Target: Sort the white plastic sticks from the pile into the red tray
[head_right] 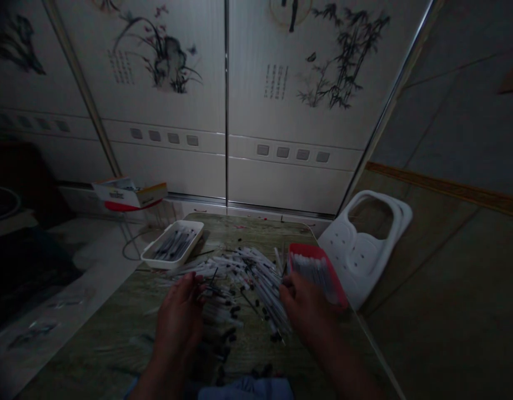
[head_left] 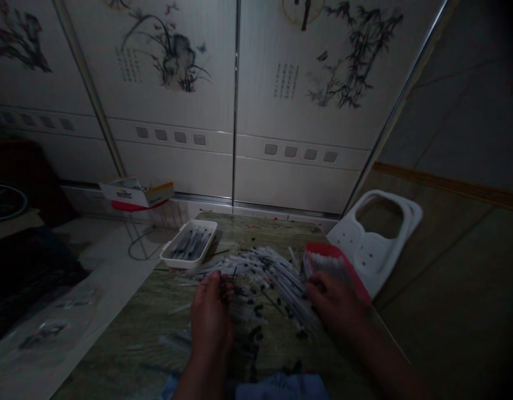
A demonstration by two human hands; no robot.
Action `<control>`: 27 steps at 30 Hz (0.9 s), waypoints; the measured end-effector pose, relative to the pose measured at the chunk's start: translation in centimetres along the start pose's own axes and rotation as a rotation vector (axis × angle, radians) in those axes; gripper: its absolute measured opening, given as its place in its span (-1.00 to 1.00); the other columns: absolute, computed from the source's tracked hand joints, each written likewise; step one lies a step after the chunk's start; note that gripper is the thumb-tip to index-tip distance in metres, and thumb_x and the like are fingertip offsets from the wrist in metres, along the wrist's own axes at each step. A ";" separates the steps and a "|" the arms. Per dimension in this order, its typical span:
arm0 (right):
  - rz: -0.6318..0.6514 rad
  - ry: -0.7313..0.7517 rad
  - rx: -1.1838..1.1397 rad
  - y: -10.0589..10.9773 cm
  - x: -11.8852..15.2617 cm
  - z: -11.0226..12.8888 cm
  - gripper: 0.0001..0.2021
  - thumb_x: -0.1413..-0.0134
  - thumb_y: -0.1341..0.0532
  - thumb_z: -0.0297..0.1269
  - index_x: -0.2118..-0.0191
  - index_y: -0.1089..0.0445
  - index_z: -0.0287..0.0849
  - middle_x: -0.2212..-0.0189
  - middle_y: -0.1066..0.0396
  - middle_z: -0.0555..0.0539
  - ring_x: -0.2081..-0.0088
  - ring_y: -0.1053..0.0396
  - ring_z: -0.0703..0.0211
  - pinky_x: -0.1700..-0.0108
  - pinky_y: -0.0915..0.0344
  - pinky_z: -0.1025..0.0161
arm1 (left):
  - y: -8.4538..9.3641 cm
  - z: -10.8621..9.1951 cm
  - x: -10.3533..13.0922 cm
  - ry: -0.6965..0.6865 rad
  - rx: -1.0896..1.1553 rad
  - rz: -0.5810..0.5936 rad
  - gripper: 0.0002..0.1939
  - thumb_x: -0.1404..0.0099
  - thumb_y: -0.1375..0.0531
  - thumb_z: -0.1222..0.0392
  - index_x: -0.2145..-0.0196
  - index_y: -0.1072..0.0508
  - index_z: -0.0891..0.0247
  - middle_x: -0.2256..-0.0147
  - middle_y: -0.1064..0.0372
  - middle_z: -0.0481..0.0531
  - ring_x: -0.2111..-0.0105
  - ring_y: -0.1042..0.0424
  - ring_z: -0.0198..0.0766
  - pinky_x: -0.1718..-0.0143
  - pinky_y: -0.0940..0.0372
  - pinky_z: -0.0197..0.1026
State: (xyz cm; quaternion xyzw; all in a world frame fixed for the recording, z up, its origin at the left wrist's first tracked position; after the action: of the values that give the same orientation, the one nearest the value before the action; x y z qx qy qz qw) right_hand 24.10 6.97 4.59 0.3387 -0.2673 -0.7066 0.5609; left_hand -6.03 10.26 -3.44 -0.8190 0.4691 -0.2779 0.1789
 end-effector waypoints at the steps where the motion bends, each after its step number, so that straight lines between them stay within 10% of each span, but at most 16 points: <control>1: 0.059 0.027 -0.016 -1.6 0.5 1.1 -0.86 -0.18 -0.14 -0.20 0.30 -0.41 -0.09 0.40 -0.50 -0.02 0.34 -0.43 0.10 0.37 -0.13 0.27 | 0.1 -0.1 -0.1 -0.006 0.013 -0.005 -0.65 -0.07 -0.39 0.04 0.23 -0.47 0.21 0.29 -0.47 -0.07 0.41 -0.42 -0.38 0.46 -0.21 -0.32; 10: 0.361 0.117 0.245 -10.7 3.1 5.2 -0.92 -0.10 -0.18 -0.41 0.31 -0.40 -0.11 0.30 -0.48 -0.04 0.26 -0.40 0.13 0.31 -0.03 0.26 | 1.0 -1.1 -0.3 -0.022 0.082 -0.069 -0.72 -0.12 -0.36 0.13 0.22 -0.45 0.21 0.28 -0.46 -0.05 0.40 -0.40 -0.38 0.48 -0.21 -0.33; 27: 0.364 0.034 0.149 -10.2 3.5 2.7 -0.92 -0.09 -0.16 -0.37 0.36 -0.39 -0.11 0.37 -0.48 -0.02 0.30 -0.40 0.14 0.35 -0.04 0.27 | 0.6 -0.6 -0.3 0.014 0.053 -0.020 -0.71 -0.14 -0.35 0.11 0.19 -0.44 0.19 0.27 -0.45 -0.06 0.40 -0.40 -0.38 0.45 -0.19 -0.32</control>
State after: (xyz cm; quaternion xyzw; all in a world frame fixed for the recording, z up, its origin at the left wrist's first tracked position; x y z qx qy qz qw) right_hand 15.29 5.86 -2.04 0.3371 -0.3662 -0.5659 0.6574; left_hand -6.89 10.17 -3.42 -0.8168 0.4545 -0.2975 0.1943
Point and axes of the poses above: each hand's wrist, its own x-axis away from the middle knuckle, its own y-axis out of the back of the hand, z = x × y, the point moved 10 cm from there along -x, towards the middle knuckle
